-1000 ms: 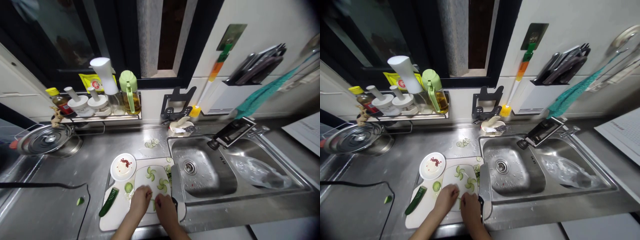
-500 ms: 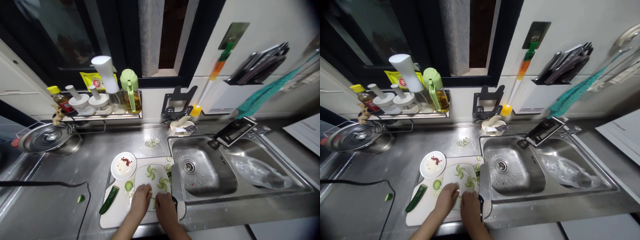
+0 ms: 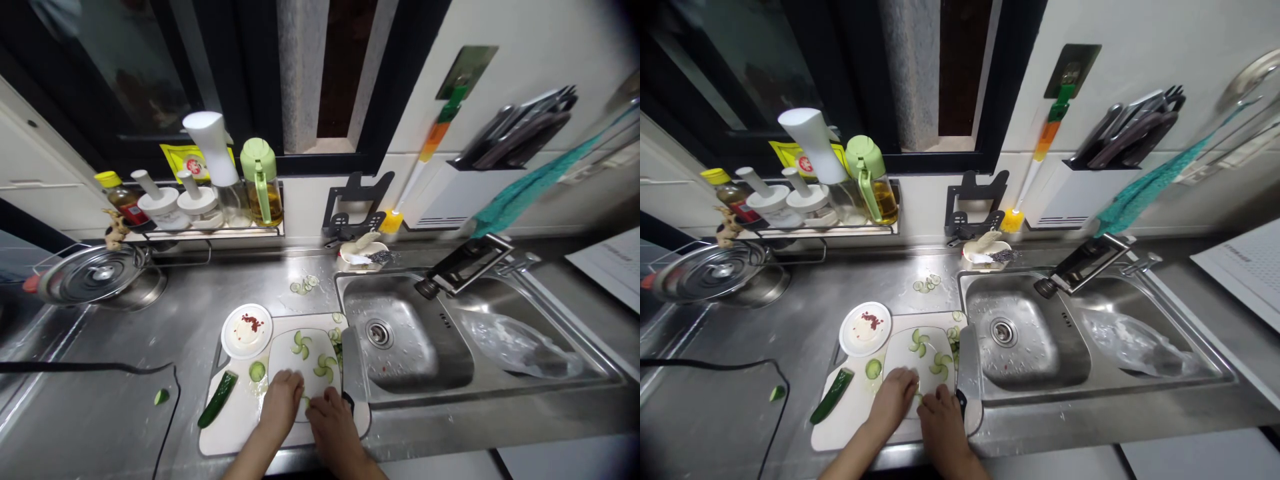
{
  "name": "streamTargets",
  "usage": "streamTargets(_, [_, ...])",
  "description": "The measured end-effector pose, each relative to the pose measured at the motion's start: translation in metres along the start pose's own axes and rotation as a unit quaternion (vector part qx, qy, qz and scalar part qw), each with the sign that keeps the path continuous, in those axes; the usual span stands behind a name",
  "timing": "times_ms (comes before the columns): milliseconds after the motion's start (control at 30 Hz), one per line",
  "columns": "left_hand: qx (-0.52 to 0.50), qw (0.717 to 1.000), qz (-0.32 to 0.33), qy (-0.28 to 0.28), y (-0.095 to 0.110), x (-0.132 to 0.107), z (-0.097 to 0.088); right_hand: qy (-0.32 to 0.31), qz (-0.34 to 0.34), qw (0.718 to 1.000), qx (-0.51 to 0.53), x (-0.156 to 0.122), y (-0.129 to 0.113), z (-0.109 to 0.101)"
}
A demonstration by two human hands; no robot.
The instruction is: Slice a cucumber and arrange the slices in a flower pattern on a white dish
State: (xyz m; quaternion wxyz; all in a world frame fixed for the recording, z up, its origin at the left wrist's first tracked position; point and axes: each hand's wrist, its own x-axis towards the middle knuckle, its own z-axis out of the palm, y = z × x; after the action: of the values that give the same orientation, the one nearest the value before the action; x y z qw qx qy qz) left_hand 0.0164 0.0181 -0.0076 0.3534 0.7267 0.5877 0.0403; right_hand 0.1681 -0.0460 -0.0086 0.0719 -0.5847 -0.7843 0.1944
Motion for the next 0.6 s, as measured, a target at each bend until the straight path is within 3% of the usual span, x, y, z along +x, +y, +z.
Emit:
streamTargets(400, [-0.010, 1.000, -0.002, 0.008, 0.003, -0.001, -0.002, -0.001, 0.008, 1.000, 0.002, 0.001, -0.004, -0.005])
streamTargets(500, [-0.035, 0.999, 0.001, 0.034, -0.005, -0.005, -0.006, 0.004, 0.012, 1.000, 0.025, 0.001, -0.002, -0.007])
streamTargets(600, [-0.068, 0.992, -0.025, 0.102, -0.019, -0.012, -0.017, 0.002, 0.025, 0.999, 0.046, 0.003, 0.004, -0.005])
